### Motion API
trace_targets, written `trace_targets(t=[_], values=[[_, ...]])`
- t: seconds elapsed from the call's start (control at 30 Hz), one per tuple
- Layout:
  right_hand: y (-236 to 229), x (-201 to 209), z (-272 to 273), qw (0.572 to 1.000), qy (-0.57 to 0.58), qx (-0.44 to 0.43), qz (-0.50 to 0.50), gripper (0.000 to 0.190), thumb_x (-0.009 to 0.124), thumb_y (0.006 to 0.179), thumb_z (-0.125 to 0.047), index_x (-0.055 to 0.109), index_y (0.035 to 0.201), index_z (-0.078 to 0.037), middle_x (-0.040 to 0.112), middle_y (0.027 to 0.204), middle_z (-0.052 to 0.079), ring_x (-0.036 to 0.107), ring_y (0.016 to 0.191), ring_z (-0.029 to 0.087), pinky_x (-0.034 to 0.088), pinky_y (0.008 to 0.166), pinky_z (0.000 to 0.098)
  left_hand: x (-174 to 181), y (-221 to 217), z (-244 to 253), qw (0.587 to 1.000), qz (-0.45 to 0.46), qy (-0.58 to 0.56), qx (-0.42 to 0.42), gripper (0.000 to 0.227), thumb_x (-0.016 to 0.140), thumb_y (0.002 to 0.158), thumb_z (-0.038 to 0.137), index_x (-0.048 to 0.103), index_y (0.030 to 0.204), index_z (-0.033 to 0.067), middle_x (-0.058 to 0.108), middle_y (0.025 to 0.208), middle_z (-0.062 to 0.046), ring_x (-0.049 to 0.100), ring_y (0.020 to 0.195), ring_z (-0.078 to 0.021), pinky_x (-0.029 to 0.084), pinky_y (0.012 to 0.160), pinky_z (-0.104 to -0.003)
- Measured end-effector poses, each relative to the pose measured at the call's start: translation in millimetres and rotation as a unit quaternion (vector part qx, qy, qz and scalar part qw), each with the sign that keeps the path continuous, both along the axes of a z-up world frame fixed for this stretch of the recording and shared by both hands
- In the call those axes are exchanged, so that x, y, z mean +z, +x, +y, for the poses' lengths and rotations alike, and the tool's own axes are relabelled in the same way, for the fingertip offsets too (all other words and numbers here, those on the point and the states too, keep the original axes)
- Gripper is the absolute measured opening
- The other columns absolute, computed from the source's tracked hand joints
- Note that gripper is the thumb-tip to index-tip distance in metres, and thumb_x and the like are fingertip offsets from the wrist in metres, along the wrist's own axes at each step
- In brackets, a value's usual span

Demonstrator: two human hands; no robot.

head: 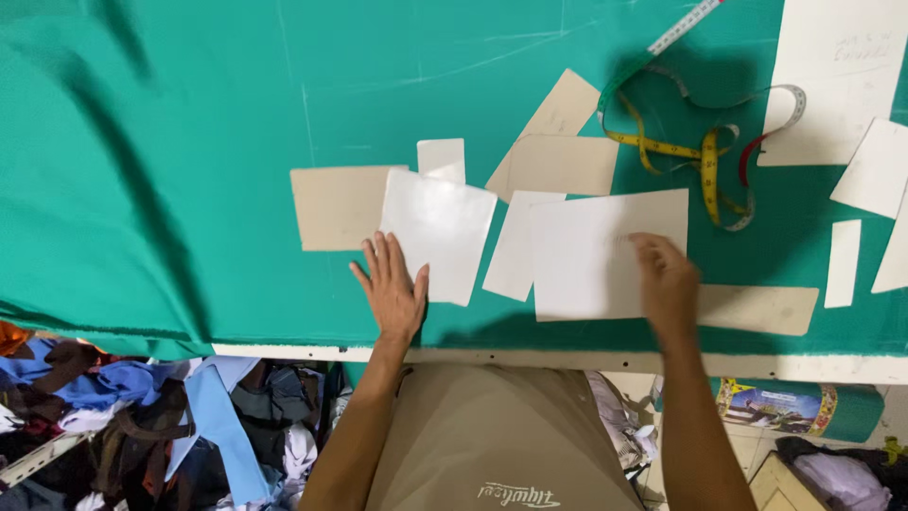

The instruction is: The person places paper pattern pieces on a green fabric and traces their outlines with chalk. They use a measuring tape to mark a short distance and then continue tracing multiple pattern pieces, including rectangular and curved shapes, across the fabric surface.

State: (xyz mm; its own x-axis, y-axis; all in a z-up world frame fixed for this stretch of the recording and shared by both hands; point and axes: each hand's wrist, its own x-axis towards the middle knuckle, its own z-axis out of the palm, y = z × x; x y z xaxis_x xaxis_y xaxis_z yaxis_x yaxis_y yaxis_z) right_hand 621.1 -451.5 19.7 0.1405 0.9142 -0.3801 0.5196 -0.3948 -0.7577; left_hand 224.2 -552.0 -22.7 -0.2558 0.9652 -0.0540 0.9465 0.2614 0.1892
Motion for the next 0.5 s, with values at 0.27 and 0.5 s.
trace_targets(t=[0.27,0.5], values=[[-87.5,6.9,-38.5,0.985,0.136,0.099,-0.046,0.029,0.064,0.104,-0.029,0.074,0.119,-0.007,0.076,0.103,0.014,0.069,0.078,0.025,0.054,0.073,0.0374,21.6,59.8,30.4,0.995,-0.035,0.020,-0.095,0.079,0.059,0.100,0.053,0.035,0.156,0.0022,0.032,0.165,-0.022,0.022,0.154,-0.0462,0.018,0.122,-0.067],[-99.3,16.7,-43.6,0.984,0.069,0.086,-0.143,0.042,0.061,0.106,-0.037,0.066,0.136,-0.008,0.073,0.087,0.020,0.069,0.075,0.031,0.054,0.072,0.0434,51.2,38.1,25.3,0.967,-0.170,0.032,-0.188,0.077,0.050,0.101,0.048,0.029,0.165,0.0110,0.030,0.172,-0.014,0.027,0.161,-0.0379,0.019,0.128,-0.062]])
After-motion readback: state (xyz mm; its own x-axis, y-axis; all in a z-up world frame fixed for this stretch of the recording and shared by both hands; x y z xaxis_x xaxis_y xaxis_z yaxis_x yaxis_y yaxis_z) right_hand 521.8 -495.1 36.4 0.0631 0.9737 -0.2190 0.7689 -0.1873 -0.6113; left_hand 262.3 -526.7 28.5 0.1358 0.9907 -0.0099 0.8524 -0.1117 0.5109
